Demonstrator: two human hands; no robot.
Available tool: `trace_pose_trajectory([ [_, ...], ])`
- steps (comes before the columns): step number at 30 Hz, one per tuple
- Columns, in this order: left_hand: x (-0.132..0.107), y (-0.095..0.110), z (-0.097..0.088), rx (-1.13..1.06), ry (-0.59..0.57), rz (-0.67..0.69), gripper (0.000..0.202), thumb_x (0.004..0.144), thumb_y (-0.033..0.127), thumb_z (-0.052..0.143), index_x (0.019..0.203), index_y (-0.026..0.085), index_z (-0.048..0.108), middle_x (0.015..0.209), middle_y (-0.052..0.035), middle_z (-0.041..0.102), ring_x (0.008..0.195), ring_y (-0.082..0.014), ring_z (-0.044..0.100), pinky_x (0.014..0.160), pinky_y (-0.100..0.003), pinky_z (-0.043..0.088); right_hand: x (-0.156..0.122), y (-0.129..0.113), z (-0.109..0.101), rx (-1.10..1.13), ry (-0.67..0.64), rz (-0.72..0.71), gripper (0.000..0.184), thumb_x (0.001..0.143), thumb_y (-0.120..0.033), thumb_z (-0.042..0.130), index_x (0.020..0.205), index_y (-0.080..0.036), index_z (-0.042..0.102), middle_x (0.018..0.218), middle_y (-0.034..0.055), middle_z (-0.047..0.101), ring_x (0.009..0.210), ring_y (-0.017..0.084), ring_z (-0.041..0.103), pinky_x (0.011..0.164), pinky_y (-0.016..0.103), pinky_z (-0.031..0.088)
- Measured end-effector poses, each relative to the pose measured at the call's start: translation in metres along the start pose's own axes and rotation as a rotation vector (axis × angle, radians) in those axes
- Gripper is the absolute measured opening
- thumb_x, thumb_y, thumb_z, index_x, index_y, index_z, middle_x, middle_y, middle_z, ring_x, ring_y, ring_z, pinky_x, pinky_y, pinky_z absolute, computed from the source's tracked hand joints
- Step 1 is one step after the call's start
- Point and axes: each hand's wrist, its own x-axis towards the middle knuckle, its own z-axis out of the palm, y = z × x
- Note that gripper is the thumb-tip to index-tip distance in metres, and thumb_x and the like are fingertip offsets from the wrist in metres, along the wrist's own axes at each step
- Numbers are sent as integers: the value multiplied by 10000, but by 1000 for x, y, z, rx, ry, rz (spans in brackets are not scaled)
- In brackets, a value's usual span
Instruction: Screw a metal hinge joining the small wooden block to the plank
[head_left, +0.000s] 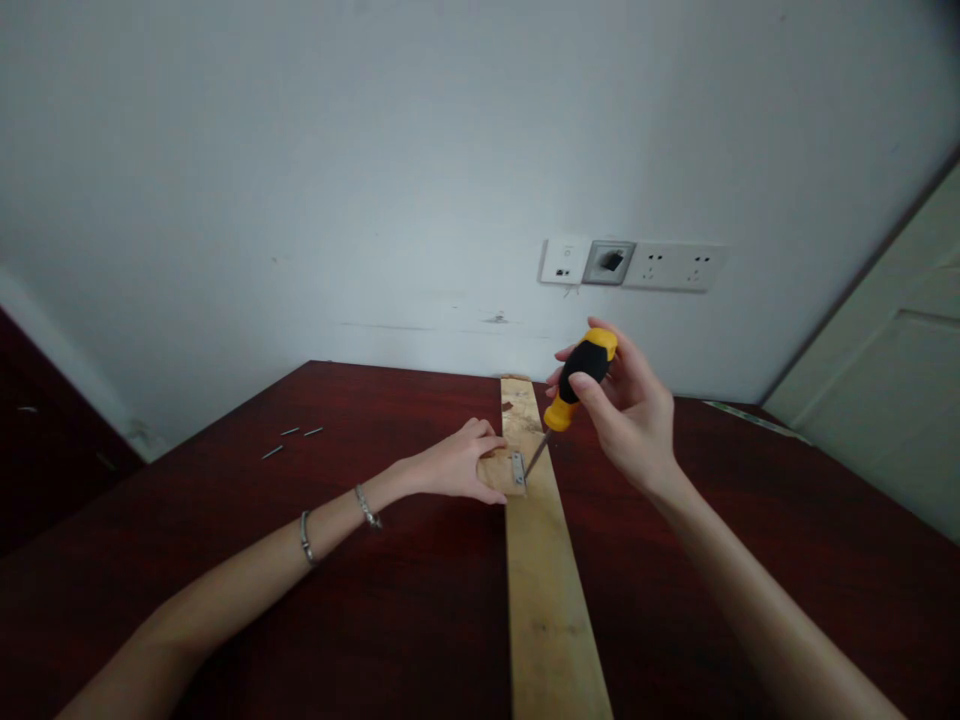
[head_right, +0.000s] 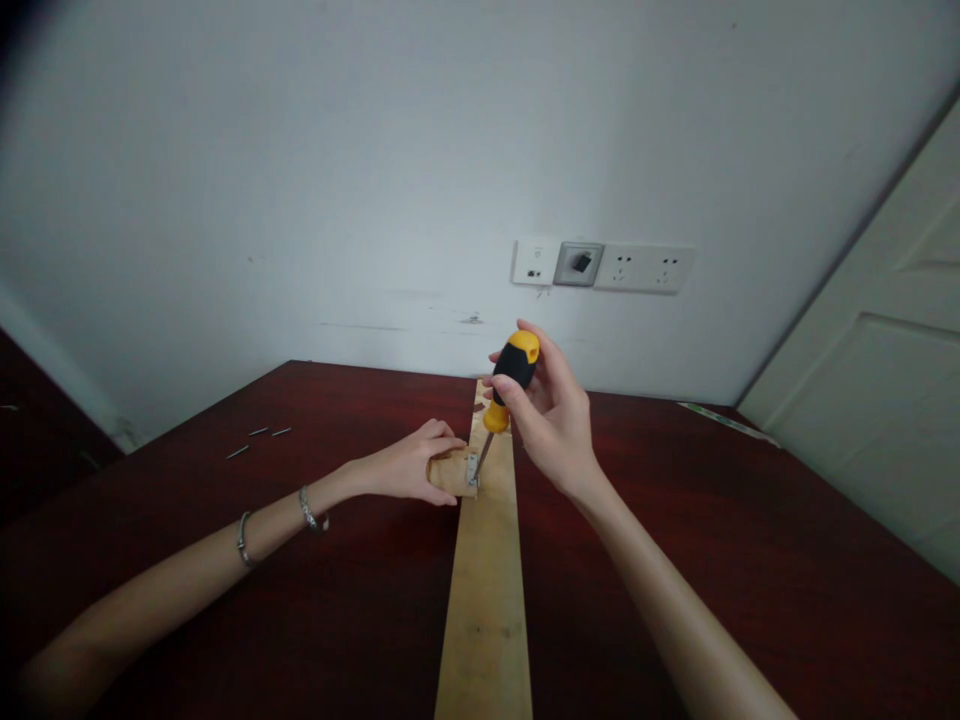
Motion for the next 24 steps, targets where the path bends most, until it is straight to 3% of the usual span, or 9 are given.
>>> trace_pose_trajectory([
  [24,0,-1,0,42,5,22,737,603,462,817,1225,141,584,1081,-112,541,1016,-270,508,931,-434,432,-4,4,6,18,-25,37,462,827,-332,638,1256,-286,473,998,43,628,732,155,653,695,358,609],
])
